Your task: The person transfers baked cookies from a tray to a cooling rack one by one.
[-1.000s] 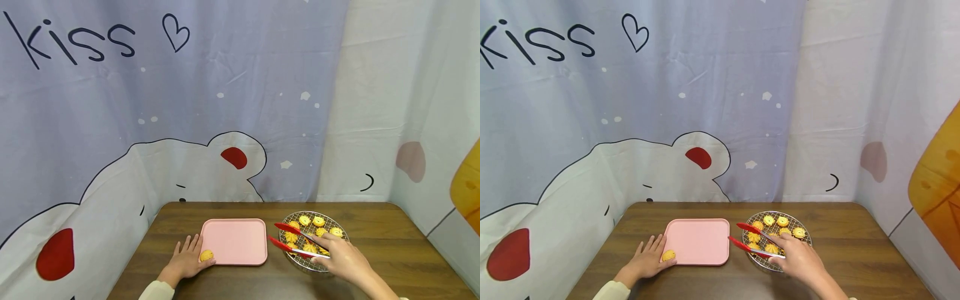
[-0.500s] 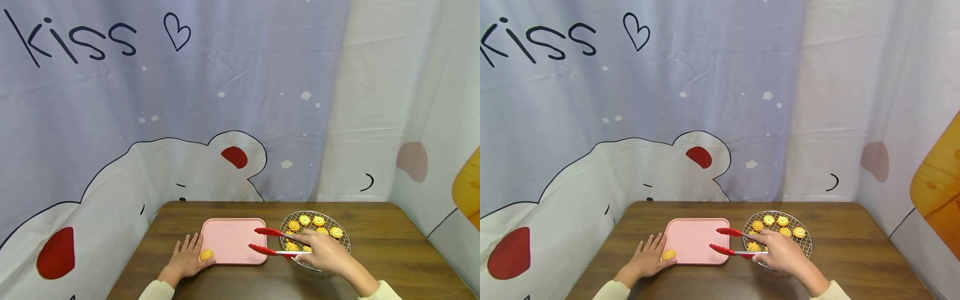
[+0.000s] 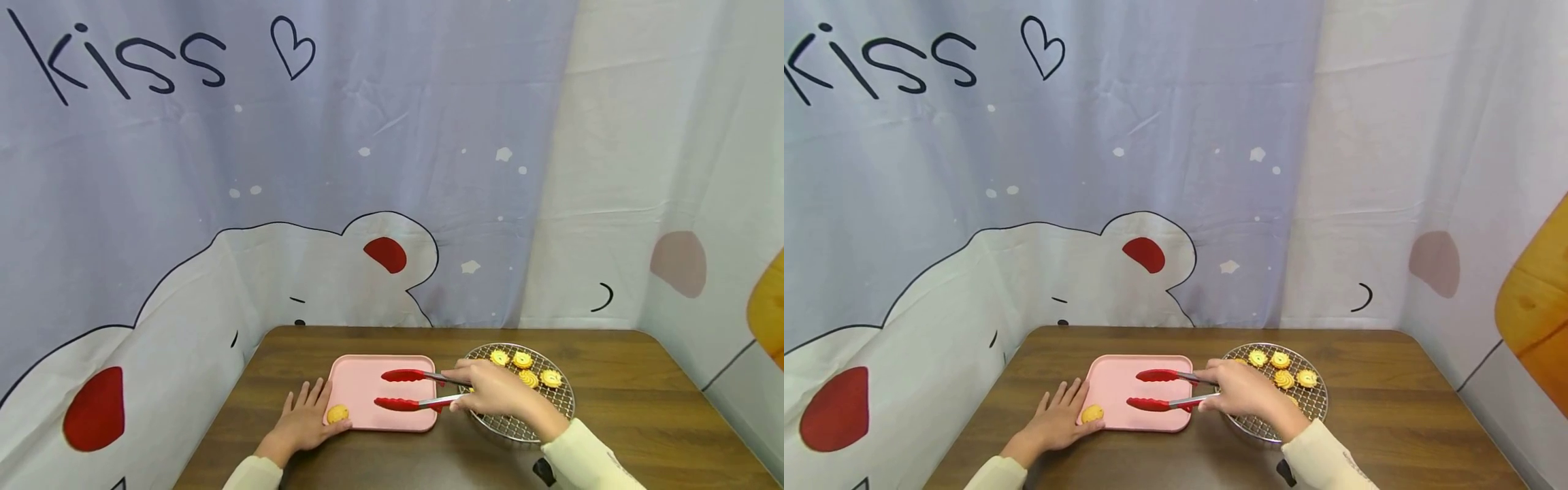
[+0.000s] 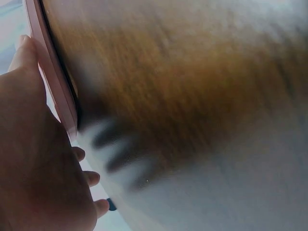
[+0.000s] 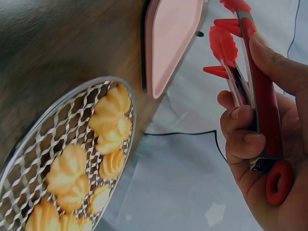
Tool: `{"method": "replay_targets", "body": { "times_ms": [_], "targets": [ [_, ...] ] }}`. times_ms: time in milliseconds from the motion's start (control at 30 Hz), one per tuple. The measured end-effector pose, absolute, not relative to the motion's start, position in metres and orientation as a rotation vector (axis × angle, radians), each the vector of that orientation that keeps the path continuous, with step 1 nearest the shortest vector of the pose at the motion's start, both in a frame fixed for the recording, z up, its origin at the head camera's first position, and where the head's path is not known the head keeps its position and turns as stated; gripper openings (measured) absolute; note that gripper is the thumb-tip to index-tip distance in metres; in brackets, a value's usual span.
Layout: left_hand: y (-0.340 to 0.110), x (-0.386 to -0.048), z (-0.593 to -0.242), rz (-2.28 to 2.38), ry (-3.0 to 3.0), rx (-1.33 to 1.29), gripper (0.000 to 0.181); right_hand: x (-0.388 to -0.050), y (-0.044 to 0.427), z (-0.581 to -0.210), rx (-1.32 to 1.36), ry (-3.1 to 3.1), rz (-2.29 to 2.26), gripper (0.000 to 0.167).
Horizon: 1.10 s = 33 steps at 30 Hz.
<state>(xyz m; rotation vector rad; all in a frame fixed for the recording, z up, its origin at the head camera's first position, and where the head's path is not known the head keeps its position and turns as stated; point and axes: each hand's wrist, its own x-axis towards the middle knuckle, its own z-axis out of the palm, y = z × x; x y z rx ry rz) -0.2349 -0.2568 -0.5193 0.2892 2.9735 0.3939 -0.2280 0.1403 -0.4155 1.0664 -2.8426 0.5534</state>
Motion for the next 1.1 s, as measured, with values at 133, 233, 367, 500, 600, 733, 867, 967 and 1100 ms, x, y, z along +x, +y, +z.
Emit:
{"method": "replay_targets", "body": {
  "times_ms": [133, 233, 367, 500, 600, 733, 867, 967, 1100],
  "targets": [
    [-0.259, -0.237, -0.524, 0.407, 2.986, 0.296, 0.110, -0.239, 0.126, -0.418, 1.130, -2.835, 0.556, 0.056],
    [-0.260, -0.239, -0.526, 0.383, 2.997, 0.303, 0.113, -0.245, 0.115, -0.420, 1.176, -2.828, 0.534, 0.055],
    [-0.259, -0.239, -0.524, 0.364, 3.008, 0.327, 0.116, -0.252, 0.101, -0.420, 1.226, -2.841, 0.515, 0.053],
    [-0.259, -0.240, -0.524, 0.321, 3.003, 0.315, 0.119, -0.258, 0.088, -0.419, 1.263, -2.860, 0.499, 0.053],
    [-0.260, -0.240, -0.525, 0.312, 2.996, 0.311, 0.120, -0.261, 0.079, -0.417, 1.291, -2.866, 0.477, 0.053],
    [-0.260, -0.241, -0.527, 0.305, 2.992, 0.314, 0.119, -0.264, 0.070, -0.416, 1.325, -2.861, 0.463, 0.051],
    [-0.260, -0.241, -0.528, 0.270, 2.994, 0.307, 0.117, -0.269, 0.062, -0.417, 1.356, -2.854, 0.452, 0.049],
    [-0.260, -0.241, -0.528, 0.283, 3.000, 0.324, 0.119, -0.272, 0.058, -0.420, 1.360, -2.872, 0.446, 0.050],
    [-0.261, -0.241, -0.530, 0.269, 3.012, 0.333, 0.119, -0.274, 0.054, -0.423, 1.336, -2.916, 0.446, 0.052]
  ]
}}
